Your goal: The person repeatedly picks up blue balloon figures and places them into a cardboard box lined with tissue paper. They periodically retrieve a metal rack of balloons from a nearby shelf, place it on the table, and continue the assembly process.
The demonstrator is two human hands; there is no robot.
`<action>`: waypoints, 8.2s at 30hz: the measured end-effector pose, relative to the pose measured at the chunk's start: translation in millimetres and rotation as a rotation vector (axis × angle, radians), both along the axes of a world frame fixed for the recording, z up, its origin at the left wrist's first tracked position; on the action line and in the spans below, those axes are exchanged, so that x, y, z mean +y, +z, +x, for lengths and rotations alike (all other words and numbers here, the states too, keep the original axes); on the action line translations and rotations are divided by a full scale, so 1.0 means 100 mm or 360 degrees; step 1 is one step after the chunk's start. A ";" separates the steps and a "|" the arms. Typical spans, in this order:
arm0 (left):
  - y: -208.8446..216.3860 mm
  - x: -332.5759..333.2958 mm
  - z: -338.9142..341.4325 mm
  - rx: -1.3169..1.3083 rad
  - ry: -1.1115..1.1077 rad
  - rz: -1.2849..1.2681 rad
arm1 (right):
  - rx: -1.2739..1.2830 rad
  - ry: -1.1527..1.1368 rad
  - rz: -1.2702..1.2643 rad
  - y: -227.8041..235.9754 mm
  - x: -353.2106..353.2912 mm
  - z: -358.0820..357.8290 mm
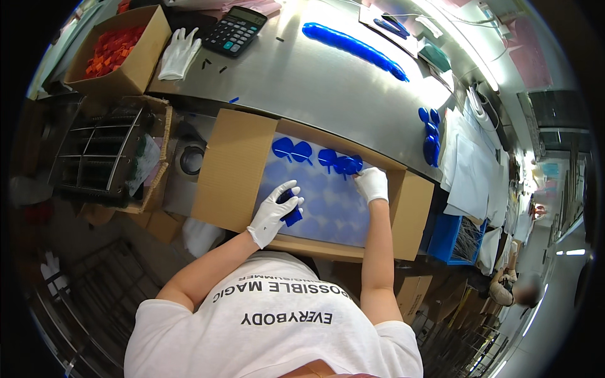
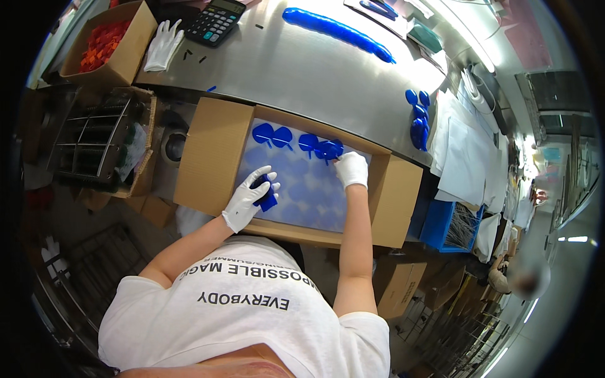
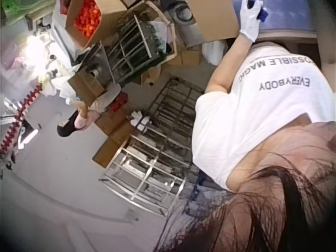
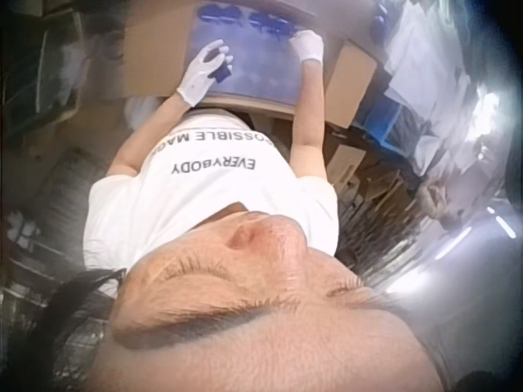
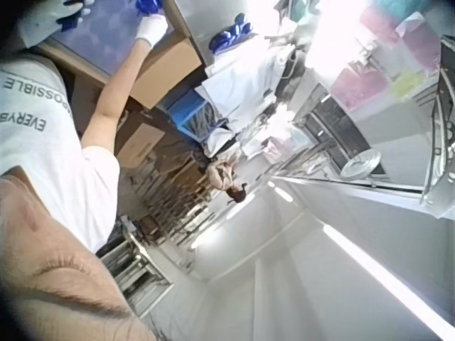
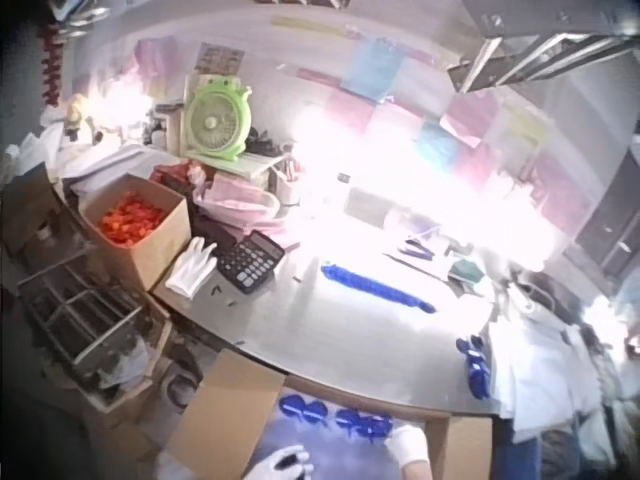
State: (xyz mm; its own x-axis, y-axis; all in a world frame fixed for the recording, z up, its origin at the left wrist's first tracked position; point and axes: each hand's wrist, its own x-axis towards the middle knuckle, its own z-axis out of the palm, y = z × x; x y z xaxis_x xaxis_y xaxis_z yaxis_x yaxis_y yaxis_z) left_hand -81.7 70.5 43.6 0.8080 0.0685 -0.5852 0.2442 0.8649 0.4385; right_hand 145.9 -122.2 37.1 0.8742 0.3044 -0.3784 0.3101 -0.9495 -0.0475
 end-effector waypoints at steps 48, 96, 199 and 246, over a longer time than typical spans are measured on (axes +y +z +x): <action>-0.20 -0.38 0.22 -0.0297 0.0148 0.0969 | 0.1128 -0.0322 0.1187 0.36 0.22 -1.33; -0.23 -0.40 0.21 -0.0276 0.0114 0.0942 | 0.0946 -0.0426 0.1543 0.17 0.17 -1.60; 0.05 0.05 -0.11 -0.0639 -0.0405 0.3120 | -0.0993 -0.0068 -0.0062 0.68 -3.41 0.86; 0.16 -0.01 -0.13 -0.0574 -0.0313 0.3191 | -0.0423 -0.0414 0.1436 1.00 -2.85 0.98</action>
State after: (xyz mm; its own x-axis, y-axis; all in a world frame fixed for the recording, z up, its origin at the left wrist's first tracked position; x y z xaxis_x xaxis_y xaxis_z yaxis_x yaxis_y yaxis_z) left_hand -94.5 69.3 59.4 0.9212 0.1945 0.3370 -0.0428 -0.8103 0.5845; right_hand 244.3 -407.6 137.1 0.9782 0.1685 0.1212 0.2015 -0.6312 -0.7490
